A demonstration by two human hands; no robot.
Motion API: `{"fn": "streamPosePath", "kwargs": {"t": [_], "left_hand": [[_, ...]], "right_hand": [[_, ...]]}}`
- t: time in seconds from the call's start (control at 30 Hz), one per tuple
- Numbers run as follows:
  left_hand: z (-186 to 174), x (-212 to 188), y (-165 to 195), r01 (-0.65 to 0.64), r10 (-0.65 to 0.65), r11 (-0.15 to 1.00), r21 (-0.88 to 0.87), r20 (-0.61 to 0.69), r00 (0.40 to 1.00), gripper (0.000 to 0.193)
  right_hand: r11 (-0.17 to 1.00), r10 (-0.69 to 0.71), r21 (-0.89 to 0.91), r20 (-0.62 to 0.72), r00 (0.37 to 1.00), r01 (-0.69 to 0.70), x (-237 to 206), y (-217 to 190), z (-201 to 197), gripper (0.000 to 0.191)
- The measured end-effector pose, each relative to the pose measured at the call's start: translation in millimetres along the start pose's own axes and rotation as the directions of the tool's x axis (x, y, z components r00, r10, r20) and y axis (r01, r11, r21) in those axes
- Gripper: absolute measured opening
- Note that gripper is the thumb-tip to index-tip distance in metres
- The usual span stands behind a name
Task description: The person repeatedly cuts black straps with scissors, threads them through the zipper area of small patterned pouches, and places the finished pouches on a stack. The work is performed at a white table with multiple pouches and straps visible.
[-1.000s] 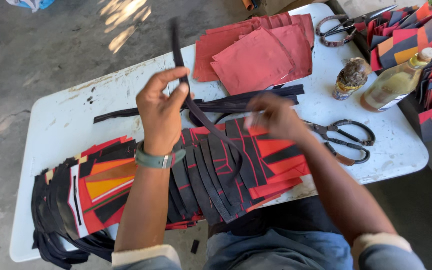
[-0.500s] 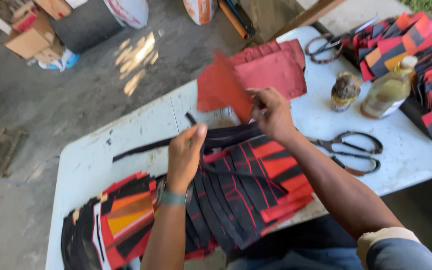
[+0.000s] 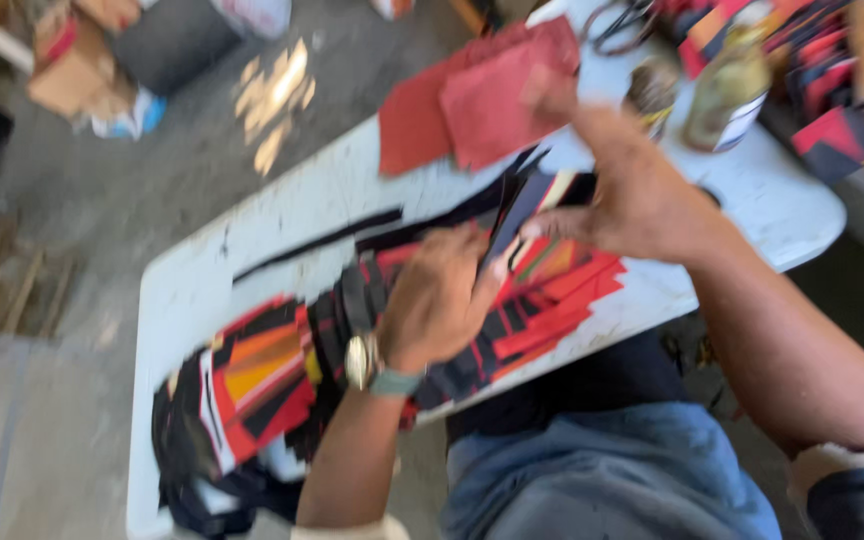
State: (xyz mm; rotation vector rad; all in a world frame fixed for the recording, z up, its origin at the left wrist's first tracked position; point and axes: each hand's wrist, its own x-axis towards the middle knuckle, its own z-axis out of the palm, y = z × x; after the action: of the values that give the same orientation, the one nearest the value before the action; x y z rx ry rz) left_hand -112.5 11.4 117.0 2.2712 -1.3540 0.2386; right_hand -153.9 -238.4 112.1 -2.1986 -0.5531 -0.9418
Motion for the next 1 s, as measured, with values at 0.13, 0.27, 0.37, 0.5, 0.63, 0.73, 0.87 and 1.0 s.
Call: {"fn": "streamPosePath", "kwargs": {"t": [0.13,0.27,0.37,0.5,0.63,0.73,0.87,1.0], "left_hand": [[4.1,1.2,16.1,-0.171,0.159,0.984,-0.053,-0.182,0.97,0.025],[13.7,-3.5,7.3,0.182,-0.317,0.836,-0.518,-0.184,0.931,0.031],[31.3,-4.5,-9.4,0.232,-0.435,0.676,-0.7,-0.124,0.892,0.044],[49.6,-3.8,-26.9,0.225,-0.361,0.523,-0.822,0.025,0.932,0.034],[52.9,-6.2,-23.6,0.434,-0.458,0.72,-0.541,0.099,0.883,0.022],[48.1,-7.3,-13.0,0.301,-0.321,0.669,-0.68,0.1,0.942,0.032],[37.8,-10.8,0.3,0.358,-0.325,0.738,-0.572,0.165,0.931,0.045],[34.1,-13.5,9.8,0.32,-0.275,0.743,-0.587,0.168,0.947,0.048]], "right_hand": [[0.982,0.055,0.169,0.17,0.984,-0.084,-17.5,-4.3,-21.9,0.023],[0.912,0.358,0.133,0.198,0.912,-0.387,-46.7,-5.8,-32.5,0.024],[0.889,0.342,0.258,0.177,0.923,-0.379,-62.1,1.2,-29.2,0.031],[0.864,0.309,0.317,0.277,0.91,-0.39,-72.0,11.0,-15.5,0.022],[0.77,0.372,0.378,0.389,0.843,-0.514,-79.8,12.2,-0.8,0.019],[0.72,0.332,0.458,0.431,0.839,-0.521,-82.5,11.4,4.1,0.02],[0.751,0.34,0.412,0.429,0.837,-0.516,-79.9,9.5,7.1,0.02],[0.752,0.345,0.394,0.448,0.825,-0.528,-74.9,7.1,10.9,0.021]]}}
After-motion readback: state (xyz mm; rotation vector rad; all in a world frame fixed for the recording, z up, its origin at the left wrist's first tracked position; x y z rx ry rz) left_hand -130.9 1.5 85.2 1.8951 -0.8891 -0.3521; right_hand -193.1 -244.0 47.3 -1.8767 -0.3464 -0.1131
